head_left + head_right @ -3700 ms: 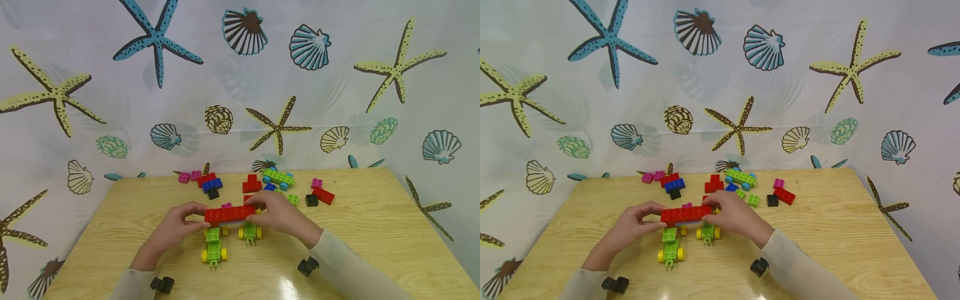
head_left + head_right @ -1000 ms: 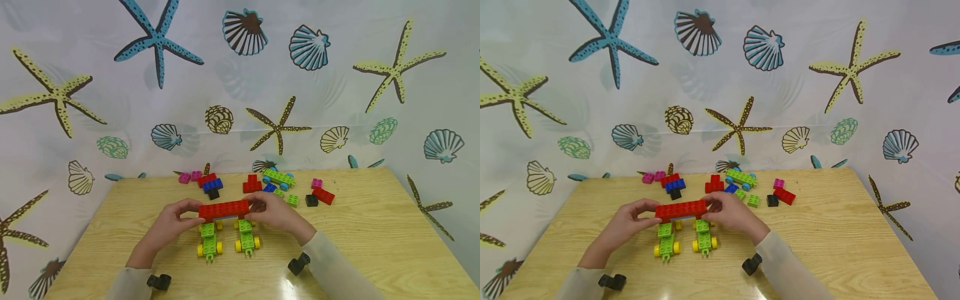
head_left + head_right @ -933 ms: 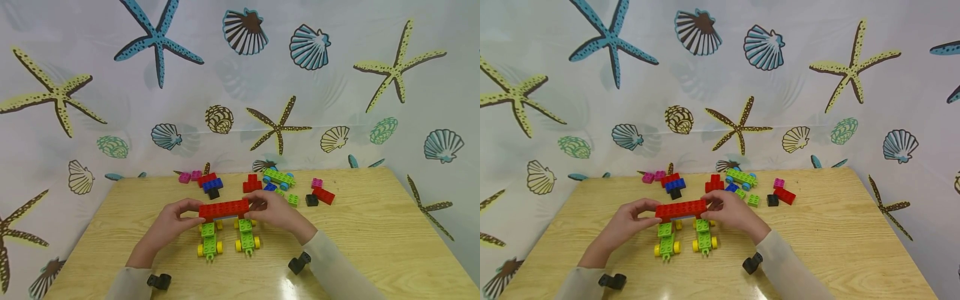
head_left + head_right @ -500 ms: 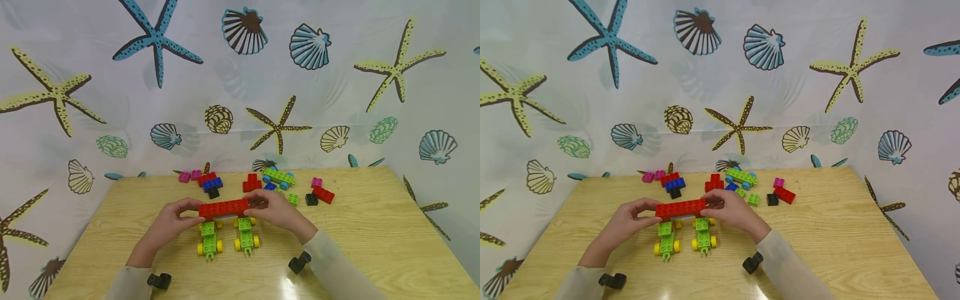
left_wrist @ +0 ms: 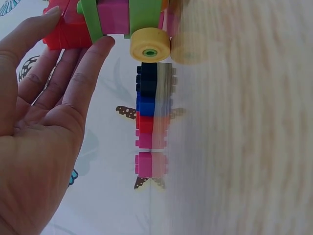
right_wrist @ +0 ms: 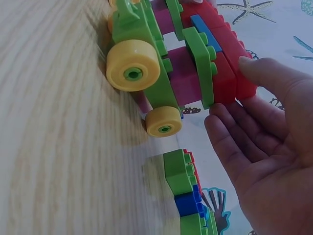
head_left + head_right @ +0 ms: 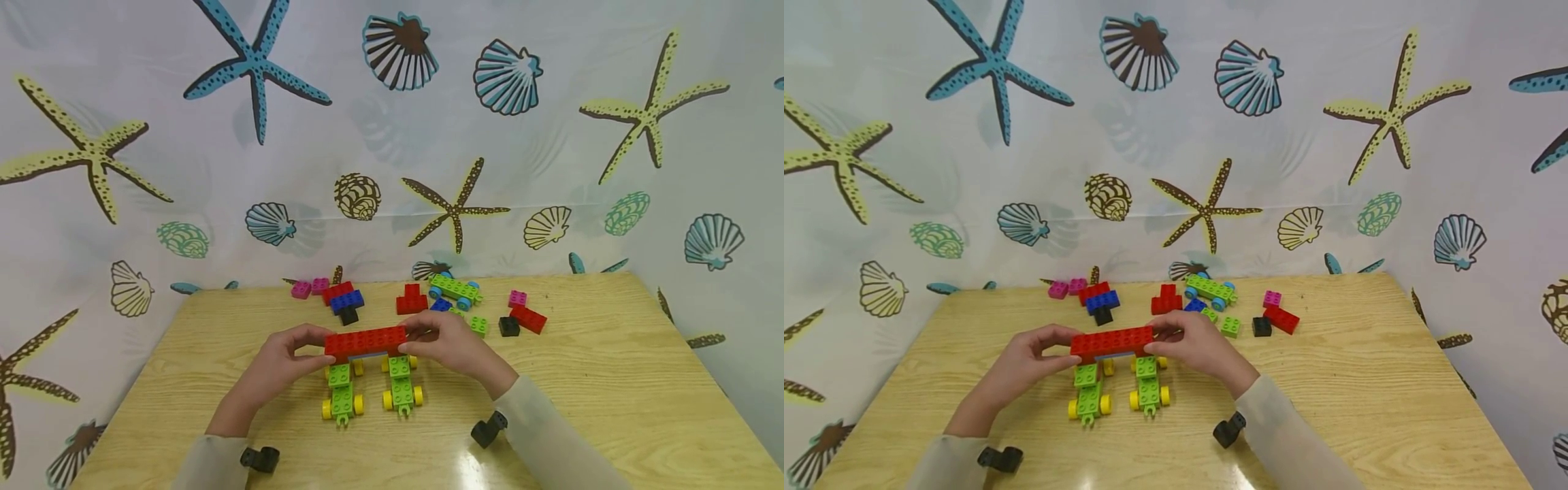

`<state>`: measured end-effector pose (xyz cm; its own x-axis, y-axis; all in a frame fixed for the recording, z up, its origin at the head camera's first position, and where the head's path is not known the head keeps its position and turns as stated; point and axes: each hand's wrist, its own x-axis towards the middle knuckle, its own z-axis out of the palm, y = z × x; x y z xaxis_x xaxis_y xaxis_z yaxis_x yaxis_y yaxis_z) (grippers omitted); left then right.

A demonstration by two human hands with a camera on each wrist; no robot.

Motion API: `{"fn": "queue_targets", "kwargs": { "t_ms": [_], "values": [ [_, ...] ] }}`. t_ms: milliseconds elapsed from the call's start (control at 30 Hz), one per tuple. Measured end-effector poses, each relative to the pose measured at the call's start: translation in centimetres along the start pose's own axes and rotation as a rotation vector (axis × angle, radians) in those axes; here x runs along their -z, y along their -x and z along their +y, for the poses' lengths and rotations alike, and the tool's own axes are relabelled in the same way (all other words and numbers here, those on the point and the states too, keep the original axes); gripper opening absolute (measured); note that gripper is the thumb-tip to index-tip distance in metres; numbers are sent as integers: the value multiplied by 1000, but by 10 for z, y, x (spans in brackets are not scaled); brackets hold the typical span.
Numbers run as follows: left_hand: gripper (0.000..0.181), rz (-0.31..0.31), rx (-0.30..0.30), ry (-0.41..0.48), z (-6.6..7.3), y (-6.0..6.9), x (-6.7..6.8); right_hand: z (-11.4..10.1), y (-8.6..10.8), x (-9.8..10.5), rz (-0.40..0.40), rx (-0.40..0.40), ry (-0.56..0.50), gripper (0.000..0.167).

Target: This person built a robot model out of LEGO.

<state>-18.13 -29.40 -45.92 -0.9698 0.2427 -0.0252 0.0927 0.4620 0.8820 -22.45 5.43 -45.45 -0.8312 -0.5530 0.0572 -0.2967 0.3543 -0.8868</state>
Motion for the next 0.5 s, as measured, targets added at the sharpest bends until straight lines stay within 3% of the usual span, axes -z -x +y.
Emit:
{"fn": "queue_targets", "kwargs": {
  "t_ms": [333, 500],
  "values": [
    [40, -10, -16, 1, 0, -1, -1, -1, 1, -1, 18, -5, 57, 39],
    [43, -5, 0, 10, 1, -1, 0, -7, 1, 0, 13, -9, 32, 45]
  ]
}}
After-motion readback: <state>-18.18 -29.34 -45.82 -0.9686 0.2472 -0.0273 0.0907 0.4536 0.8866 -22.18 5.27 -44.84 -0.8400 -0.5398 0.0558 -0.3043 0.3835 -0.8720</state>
